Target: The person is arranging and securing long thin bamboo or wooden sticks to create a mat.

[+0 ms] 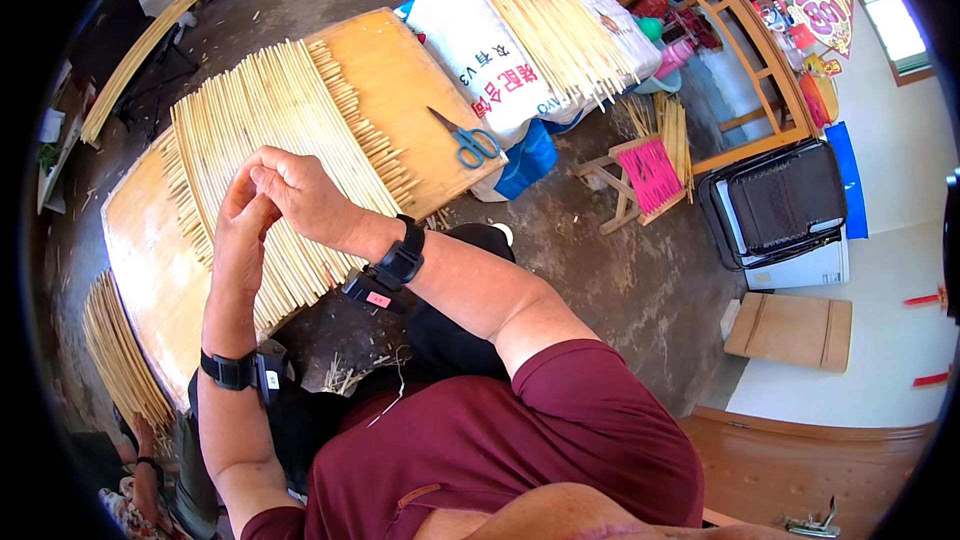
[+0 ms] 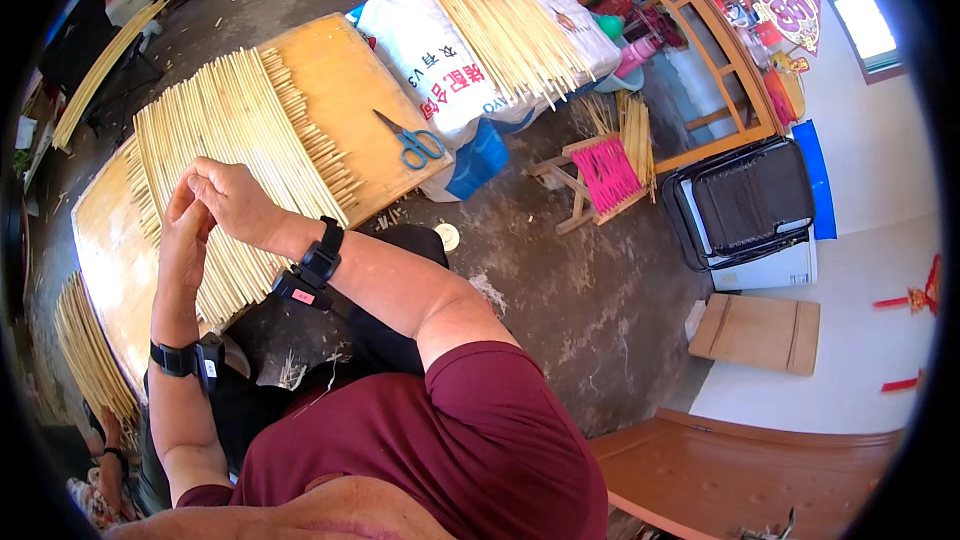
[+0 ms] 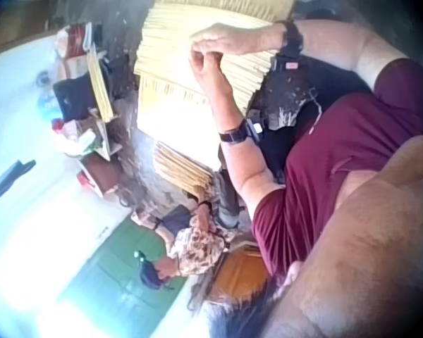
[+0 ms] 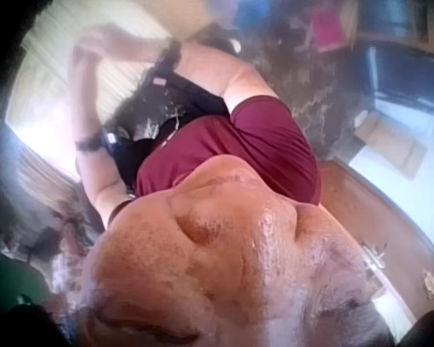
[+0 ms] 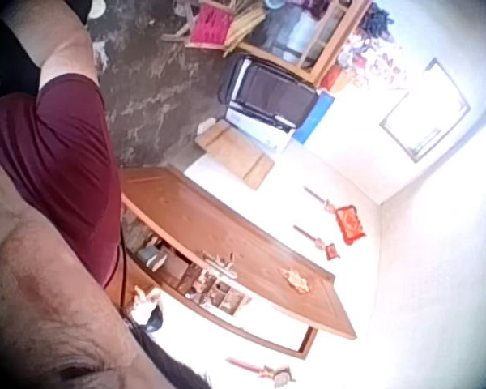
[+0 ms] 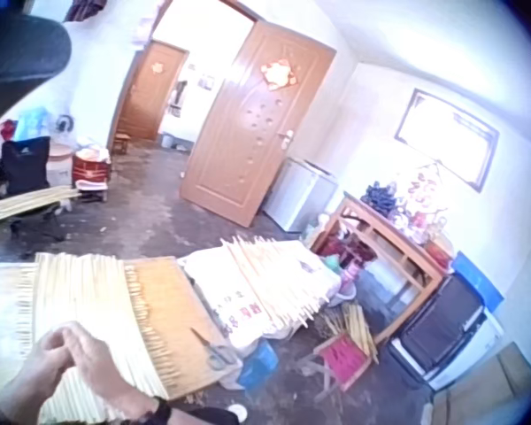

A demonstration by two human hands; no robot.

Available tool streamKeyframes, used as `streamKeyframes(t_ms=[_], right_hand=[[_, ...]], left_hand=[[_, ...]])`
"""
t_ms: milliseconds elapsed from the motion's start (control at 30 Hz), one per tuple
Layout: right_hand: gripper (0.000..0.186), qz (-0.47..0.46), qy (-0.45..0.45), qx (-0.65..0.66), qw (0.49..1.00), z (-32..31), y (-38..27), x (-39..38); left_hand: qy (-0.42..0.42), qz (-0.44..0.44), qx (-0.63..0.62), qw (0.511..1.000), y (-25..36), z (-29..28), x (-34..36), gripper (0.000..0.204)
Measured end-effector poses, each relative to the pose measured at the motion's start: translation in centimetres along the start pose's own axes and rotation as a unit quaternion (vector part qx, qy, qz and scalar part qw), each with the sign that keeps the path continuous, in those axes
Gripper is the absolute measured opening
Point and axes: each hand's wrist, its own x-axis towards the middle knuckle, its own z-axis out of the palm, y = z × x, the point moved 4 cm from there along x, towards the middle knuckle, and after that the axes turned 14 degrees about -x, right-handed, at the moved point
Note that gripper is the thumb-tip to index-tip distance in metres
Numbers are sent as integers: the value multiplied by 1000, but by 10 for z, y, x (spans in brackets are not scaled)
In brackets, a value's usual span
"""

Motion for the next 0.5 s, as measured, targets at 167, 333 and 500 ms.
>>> streamKeyframes(t_ms=[167, 333, 500], right_hand=[[16, -28, 90, -70, 993, -7, 4, 6], [95, -168, 39, -345, 923, -15, 6, 12], [91, -235, -78, -375, 893, -1, 7, -3]], left_hand=[[5, 80, 78, 994, 6, -10, 3, 57], [-95, 115, 234, 961, 22, -12, -6, 81], [-162, -40, 263, 950, -10, -5, -22, 74]])
